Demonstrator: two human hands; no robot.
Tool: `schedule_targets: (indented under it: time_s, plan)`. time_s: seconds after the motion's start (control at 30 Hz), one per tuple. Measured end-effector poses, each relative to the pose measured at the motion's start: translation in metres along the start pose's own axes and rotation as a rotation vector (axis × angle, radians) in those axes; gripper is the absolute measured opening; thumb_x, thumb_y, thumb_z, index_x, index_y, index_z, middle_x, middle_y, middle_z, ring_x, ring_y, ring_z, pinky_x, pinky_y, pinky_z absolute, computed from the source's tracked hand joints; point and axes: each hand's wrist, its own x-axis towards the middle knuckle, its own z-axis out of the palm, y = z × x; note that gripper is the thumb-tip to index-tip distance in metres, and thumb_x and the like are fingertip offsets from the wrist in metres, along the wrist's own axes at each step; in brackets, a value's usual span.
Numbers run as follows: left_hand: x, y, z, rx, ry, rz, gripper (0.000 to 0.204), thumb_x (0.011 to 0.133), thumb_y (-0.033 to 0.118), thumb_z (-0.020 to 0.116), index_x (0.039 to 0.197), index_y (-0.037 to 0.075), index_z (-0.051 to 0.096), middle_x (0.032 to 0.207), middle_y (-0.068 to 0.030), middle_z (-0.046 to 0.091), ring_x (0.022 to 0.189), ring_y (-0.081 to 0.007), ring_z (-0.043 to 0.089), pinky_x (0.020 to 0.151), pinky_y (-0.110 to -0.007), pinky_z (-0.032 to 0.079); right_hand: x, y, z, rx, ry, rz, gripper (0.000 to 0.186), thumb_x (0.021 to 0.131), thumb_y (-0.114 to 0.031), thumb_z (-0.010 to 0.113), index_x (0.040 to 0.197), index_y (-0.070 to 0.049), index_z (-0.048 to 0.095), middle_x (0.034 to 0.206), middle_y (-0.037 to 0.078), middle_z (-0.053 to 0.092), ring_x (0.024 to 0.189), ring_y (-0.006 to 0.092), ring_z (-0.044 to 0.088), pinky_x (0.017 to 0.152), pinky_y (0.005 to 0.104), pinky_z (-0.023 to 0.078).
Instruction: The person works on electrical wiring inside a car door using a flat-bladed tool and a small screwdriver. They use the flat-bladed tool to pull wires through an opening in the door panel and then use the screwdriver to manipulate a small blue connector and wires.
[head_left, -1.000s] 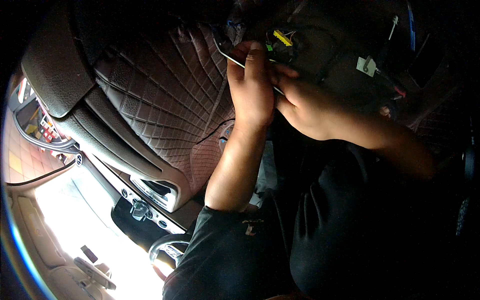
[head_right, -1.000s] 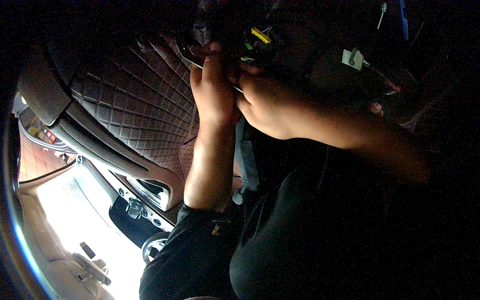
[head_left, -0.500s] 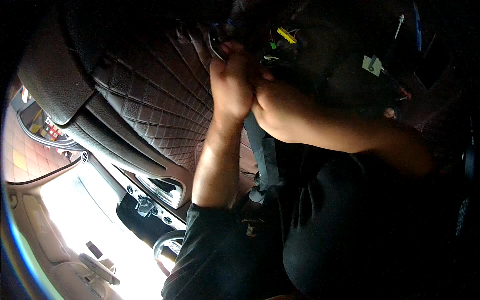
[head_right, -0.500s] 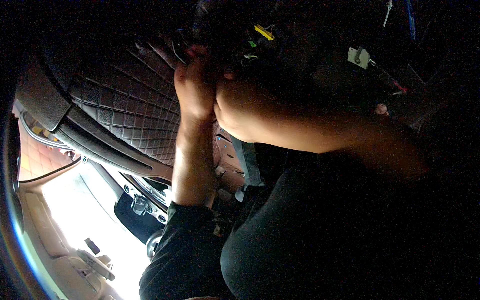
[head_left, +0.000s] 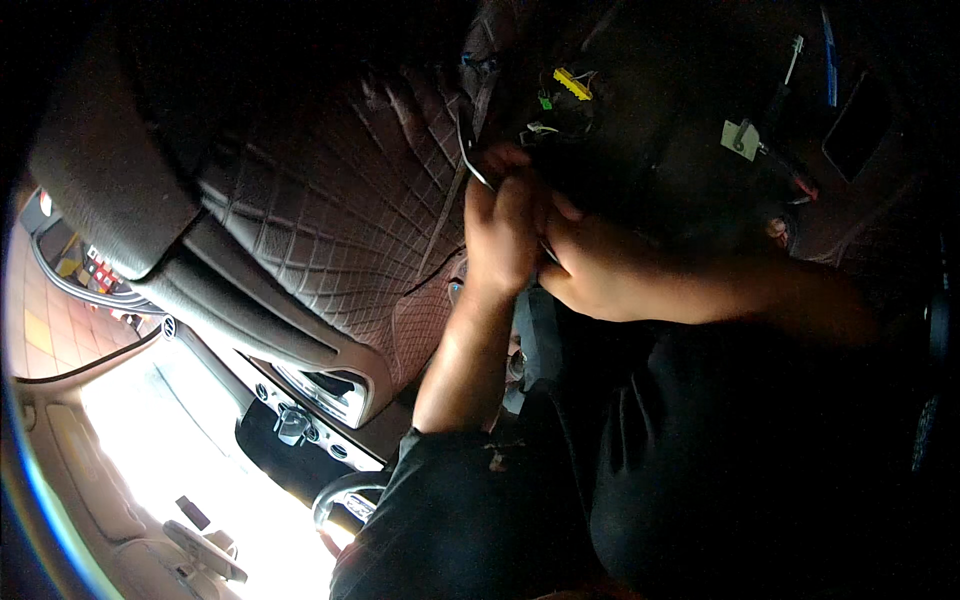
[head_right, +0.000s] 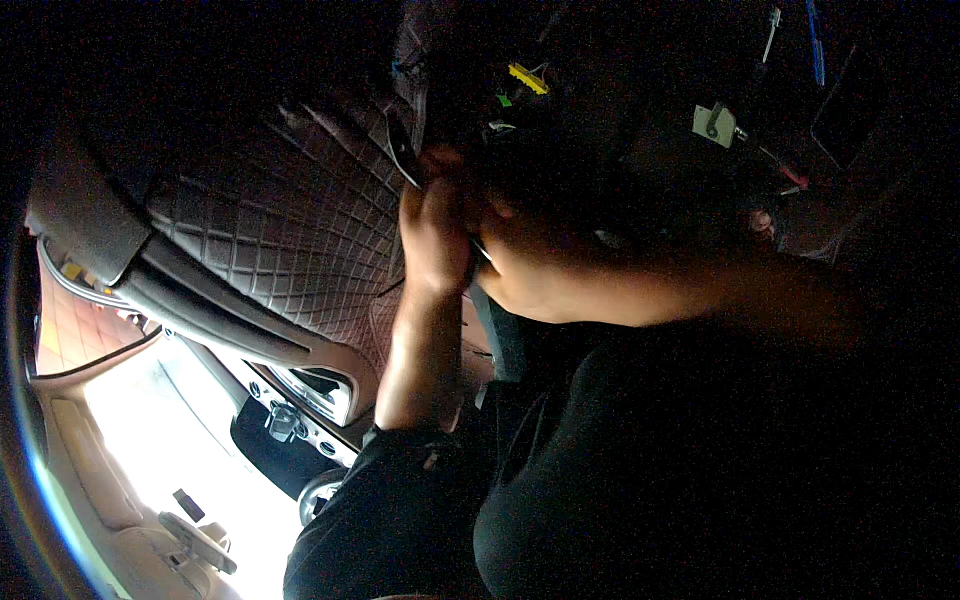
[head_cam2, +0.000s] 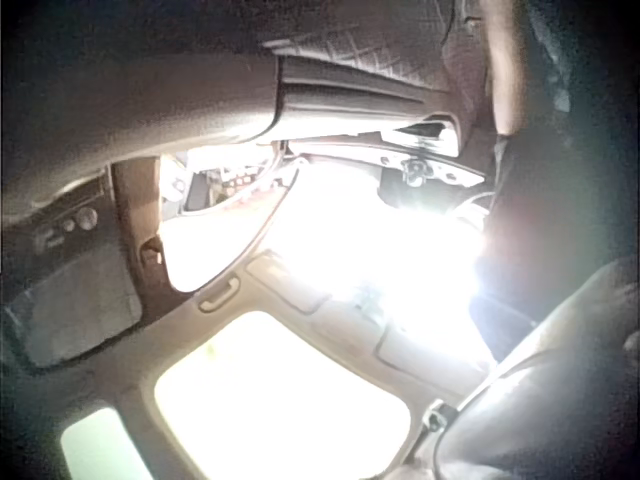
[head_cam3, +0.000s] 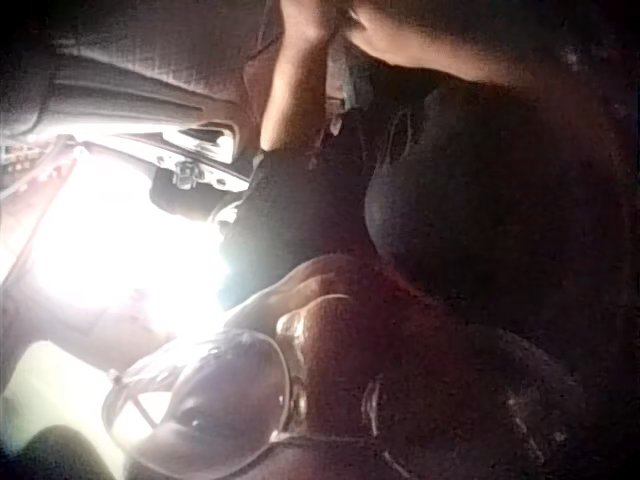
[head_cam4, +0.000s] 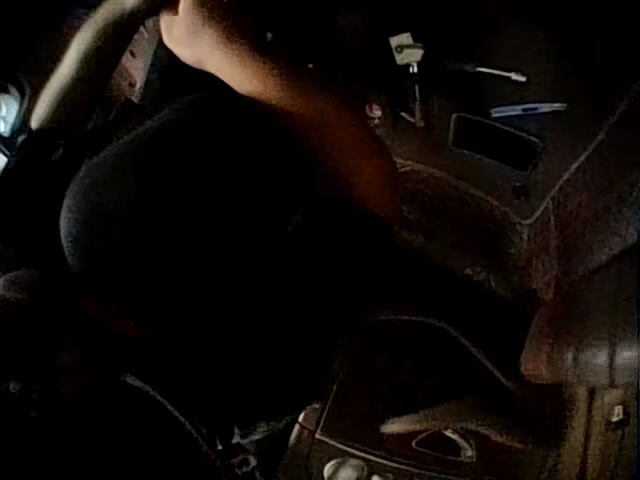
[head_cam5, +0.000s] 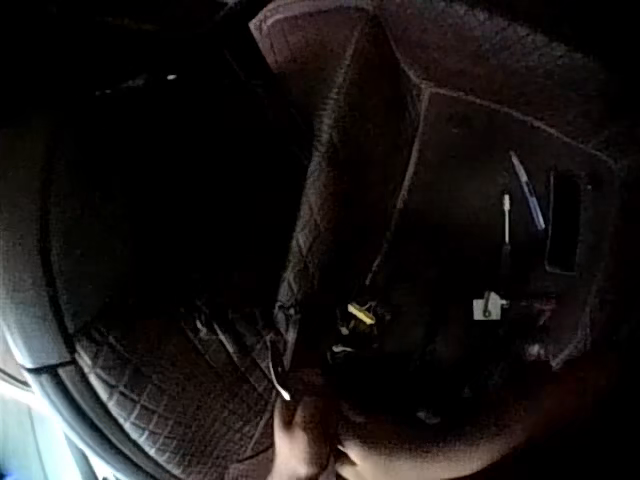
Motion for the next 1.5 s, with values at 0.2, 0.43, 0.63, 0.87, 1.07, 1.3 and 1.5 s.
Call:
schedule_targets:
  time_s: [0.2, 0.43, 0.63, 0.87, 1.07, 1.3, 1.5]
  plan:
    - [0.025, 0.018, 0.027, -0.187, 0.102, 0.025, 0.012, 0.09, 0.007, 0.041, 0.097, 0.001, 0.047, 0.068, -0.0045, 0.049, 0.053, -0.0126, 0.047, 0.05, -0.024, 0.04, 0.006, 0.006, -0.012, -0.042, 0.054, 0.019, 0.038, 0.086, -0.012, 0.053, 0.117, 0.009, 0.044, 0.085, 0.026, 0.061, 0.075, 0.0346, 0.065, 0.065, 0.0432, 0.052]
    - [0.033, 0.007, 0.015, -0.191, 0.065, 0.076, 0.012, 0.088, 0.007, 0.041, 0.096, 0.002, 0.048, 0.066, -0.0044, 0.049, 0.051, -0.0124, 0.045, 0.047, -0.026, 0.039, 0.013, 0.005, -0.012, -0.15, 0.119, -0.038, 0.034, 0.089, -0.014, 0.051, 0.114, 0.008, 0.046, 0.081, 0.023, 0.061, 0.071, 0.0333, 0.064, 0.061, 0.043, 0.051]
    - [0.034, 0.011, 0.009, 0.006, 0.078, 0.141, 0.012, 0.089, 0.009, 0.041, 0.093, 0.002, 0.05, 0.069, -0.0059, 0.053, 0.056, -0.0144, 0.053, 0.05, -0.026, 0.041, 0.021, -0.001, -0.014, -0.116, -0.016, 0.026, 0.028, 0.089, -0.013, 0.051, 0.108, 0.007, 0.047, 0.078, 0.021, 0.061, 0.067, 0.0317, 0.063, 0.058, 0.041, 0.051]
    - [0.055, 0.031, -0.033, 0.887, -0.101, 0.531, 0.016, 0.084, 0.006, 0.055, 0.097, -0.001, 0.059, 0.073, -0.0141, 0.063, 0.068, -0.0228, 0.065, 0.061, -0.031, 0.05, 0.041, -0.007, 0.022, -0.11, 0.249, -0.205, 0.017, 0.09, -0.011, 0.05, 0.094, 0.005, 0.047, 0.063, 0.015, 0.058, 0.054, 0.0285, 0.06, 0.048, 0.0368, 0.047]
    - [0.046, 0.038, -0.025, 0.551, -0.17, 0.231, 0.02, 0.087, 0.008, 0.049, 0.102, -0.002, 0.058, 0.078, -0.0163, 0.064, 0.071, -0.0217, 0.066, 0.061, -0.032, 0.051, 0.039, -0.013, 0.028, 0.129, 0.234, 0.057, 0.015, 0.089, -0.012, 0.05, 0.093, 0.003, 0.047, 0.077, 0.02, 0.059, 0.065, 0.0303, 0.062, 0.058, 0.0393, 0.049]
    - [-0.001, -0.019, 0.016, -0.049, 0.144, -0.034, 0.016, 0.091, 0.01, 0.044, 0.104, 0.002, 0.049, 0.075, -0.0048, 0.052, 0.054, -0.014, 0.05, 0.052, -0.025, 0.043, -0.017, 0.021, 0.023, -0.032, 0.15, -0.02, 0.038, 0.089, -0.011, 0.049, 0.122, 0.006, 0.041, 0.104, 0.028, 0.058, 0.093, 0.04, 0.061, 0.078, 0.0457, 0.05]
    - [0.015, 0.026, 0.03, -0.114, 0.153, 0.141, 0.017, 0.096, 0.013, 0.045, 0.108, 0.001, 0.046, 0.07, -0.0053, 0.052, 0.052, -0.0152, 0.054, 0.049, -0.026, 0.045, 0.004, 0.004, -0.004, 0.047, 0.151, -0.128, 0.043, 0.088, -0.01, 0.049, 0.126, 0.007, 0.036, 0.093, 0.027, 0.062, 0.081, 0.0388, 0.064, 0.069, 0.0451, 0.052]
